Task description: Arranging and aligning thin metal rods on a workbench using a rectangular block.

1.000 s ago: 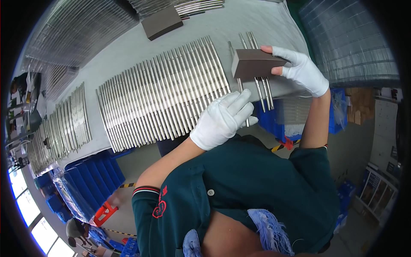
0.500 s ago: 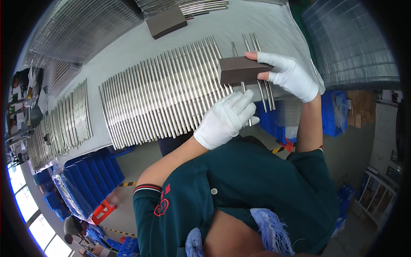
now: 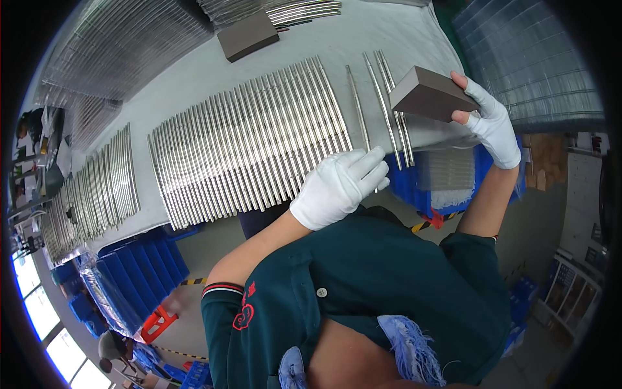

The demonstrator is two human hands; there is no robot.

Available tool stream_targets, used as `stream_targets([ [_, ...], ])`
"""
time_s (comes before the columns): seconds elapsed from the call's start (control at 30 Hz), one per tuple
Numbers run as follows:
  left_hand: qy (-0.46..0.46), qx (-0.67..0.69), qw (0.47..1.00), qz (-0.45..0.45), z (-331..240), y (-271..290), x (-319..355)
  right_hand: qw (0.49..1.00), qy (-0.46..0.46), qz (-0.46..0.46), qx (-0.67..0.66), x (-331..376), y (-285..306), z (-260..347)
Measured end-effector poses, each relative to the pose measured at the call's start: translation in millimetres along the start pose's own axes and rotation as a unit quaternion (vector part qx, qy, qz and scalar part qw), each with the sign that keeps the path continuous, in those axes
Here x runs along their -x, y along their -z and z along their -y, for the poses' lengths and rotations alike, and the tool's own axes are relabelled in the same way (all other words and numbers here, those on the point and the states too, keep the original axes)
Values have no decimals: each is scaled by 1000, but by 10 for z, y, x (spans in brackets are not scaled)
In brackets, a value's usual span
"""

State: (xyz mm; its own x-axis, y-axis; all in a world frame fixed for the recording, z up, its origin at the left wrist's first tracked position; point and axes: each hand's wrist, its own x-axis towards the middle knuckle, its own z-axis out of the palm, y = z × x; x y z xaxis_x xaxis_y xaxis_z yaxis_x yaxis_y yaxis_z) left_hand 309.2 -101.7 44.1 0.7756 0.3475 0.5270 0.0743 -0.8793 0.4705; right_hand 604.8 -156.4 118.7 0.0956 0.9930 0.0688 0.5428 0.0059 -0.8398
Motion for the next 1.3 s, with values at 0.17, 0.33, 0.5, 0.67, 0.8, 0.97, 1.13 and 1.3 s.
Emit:
stream_targets([
  [0.17,-11,-3,1000,-28,27,-39,19,996,-59,49,-55,-122,-179,73],
  [0.33,-16,-7,999,-42,18,-45,4,987,5,151,-61,-360,-728,264],
  [0.5,-2,-47,999,-13,-8,9,5,972,-67,170,-145,-414,-336,122],
  [0.67,-3,-56,998,-9,3,-12,1,980,31,190,59,-419,-705,404],
  [0.8,-18,-79,996,-40,49,-25,40,981,-88,166,-54,-411,-356,161],
  [0.97,-15,-54,997,-46,66,-27,57,995,-88,43,-23,-87,-16,65],
  [1.13,-6,-48,998,-41,72,-34,96,996,-78,21,-43,9,-25,81],
  [1.3,-15,-50,998,-47,62,-42,61,986,13,165,-21,-160,-649,294],
])
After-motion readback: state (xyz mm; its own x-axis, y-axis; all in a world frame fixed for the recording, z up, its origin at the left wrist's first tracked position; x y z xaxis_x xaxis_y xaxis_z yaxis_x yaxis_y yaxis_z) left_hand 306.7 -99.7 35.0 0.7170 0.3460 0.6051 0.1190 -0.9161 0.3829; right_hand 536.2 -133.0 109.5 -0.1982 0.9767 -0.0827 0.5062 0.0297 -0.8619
